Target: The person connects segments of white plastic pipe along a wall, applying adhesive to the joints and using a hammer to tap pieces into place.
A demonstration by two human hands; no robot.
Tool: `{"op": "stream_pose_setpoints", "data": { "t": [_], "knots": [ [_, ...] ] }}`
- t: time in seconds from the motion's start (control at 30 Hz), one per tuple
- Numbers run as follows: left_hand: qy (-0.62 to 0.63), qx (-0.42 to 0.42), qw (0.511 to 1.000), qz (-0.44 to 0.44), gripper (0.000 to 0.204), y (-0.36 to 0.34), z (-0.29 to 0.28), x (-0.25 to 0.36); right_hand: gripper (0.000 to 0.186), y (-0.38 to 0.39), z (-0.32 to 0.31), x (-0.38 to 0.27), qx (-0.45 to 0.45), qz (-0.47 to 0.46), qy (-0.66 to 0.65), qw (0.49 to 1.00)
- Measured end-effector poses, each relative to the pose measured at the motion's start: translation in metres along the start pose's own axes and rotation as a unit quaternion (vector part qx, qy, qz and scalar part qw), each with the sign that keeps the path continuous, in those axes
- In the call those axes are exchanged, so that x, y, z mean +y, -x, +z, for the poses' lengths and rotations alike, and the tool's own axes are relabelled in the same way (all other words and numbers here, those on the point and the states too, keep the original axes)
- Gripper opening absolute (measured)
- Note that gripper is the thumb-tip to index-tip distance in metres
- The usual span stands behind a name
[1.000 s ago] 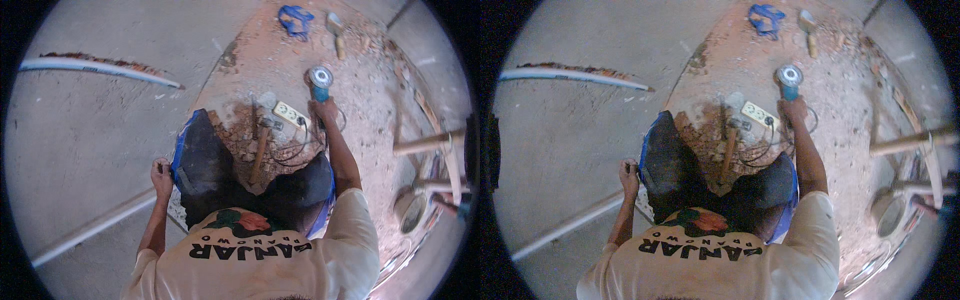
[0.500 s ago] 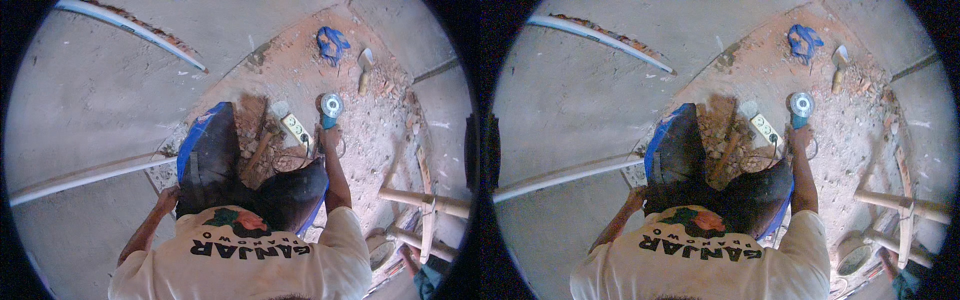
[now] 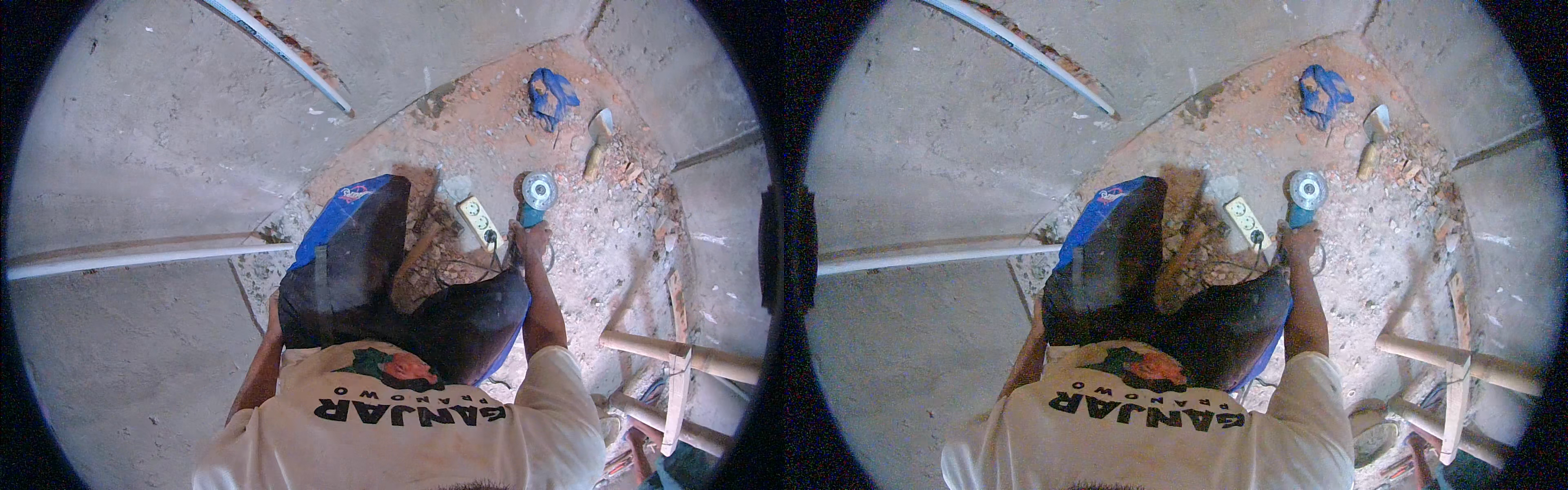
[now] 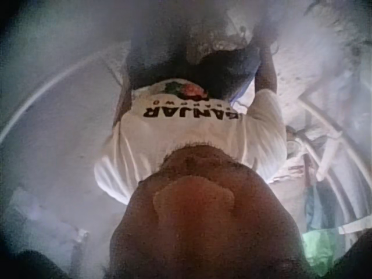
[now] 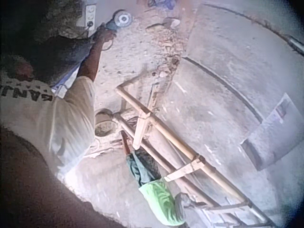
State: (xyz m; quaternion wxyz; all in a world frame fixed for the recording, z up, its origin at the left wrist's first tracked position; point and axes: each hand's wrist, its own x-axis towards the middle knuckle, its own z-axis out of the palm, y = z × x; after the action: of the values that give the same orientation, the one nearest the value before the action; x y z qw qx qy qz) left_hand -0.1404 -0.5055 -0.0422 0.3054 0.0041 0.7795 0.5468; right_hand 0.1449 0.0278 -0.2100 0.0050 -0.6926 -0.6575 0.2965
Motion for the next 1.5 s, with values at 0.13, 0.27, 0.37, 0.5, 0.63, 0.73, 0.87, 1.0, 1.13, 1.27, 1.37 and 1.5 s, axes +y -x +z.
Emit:
{"op": "stream_pose_setpoints", "data": {
  "t": [0.13,0.27,0.37,0.5,0.63,0.73,0.87,1.0,1.13,1.27,1.37,1.5],
  "knots": [
    [-0.044,-0.077,0.996,0.031,0.027,-0.005,0.016,0.003,0.095,0.002,-0.003,-0.002,-0.005,-0.002,0.014,1.000],
    [-0.103,-0.146,0.980,0.088,0.027,-0.011,0.036,0.009,0.097,-0.002,0.003,0.009,-0.003,-0.022,-0.005,1.000],
    [-0.128,-0.178,0.968,0.120,0.027,-0.010,0.042,0.015,0.099,-0.003,0.002,0.011,-0.010,-0.023,0.002,1.000],
    [-0.134,-0.199,0.959,0.149,0.027,-0.009,0.048,0.021,0.102,-0.004,0.003,0.010,-0.020,-0.036,0.003,0.999],
    [-0.155,-0.220,0.958,0.096,0.029,-0.023,0.057,0.025,0.102,-0.001,-0.002,0.008,-0.031,-0.032,-0.005,0.999],
    [-0.144,-0.239,0.960,0.012,0.033,-0.048,0.050,0.005,0.101,-0.004,0.002,0.015,-0.023,-0.058,-0.003,0.998],
    [-0.015,-0.159,0.985,-0.065,0.037,-0.075,0.021,-0.060,0.100,-0.012,0.012,0.019,-0.011,-0.059,0.000,0.998],
    [0.068,-0.060,0.991,-0.100,0.038,-0.081,0.007,-0.078,0.098,-0.008,0.007,0.020,-0.030,-0.055,-0.012,0.998],
    [0.065,-0.062,0.991,-0.096,0.038,-0.083,0.011,-0.073,0.101,-0.012,0.008,0.023,-0.037,-0.060,-0.023,0.997],
    [0.062,-0.070,0.991,-0.094,0.038,-0.083,0.014,-0.069,0.104,-0.018,0.017,0.026,-0.014,-0.073,-0.009,0.997],
    [0.056,-0.077,0.991,-0.089,0.039,-0.083,0.016,-0.065,0.105,-0.016,0.017,0.021,-0.026,-0.059,-0.010,0.998],
    [0.047,-0.099,0.991,-0.083,0.039,-0.088,0.028,-0.057,0.106,-0.019,0.019,0.027,-0.019,-0.073,0.006,0.997]
  ]
}}
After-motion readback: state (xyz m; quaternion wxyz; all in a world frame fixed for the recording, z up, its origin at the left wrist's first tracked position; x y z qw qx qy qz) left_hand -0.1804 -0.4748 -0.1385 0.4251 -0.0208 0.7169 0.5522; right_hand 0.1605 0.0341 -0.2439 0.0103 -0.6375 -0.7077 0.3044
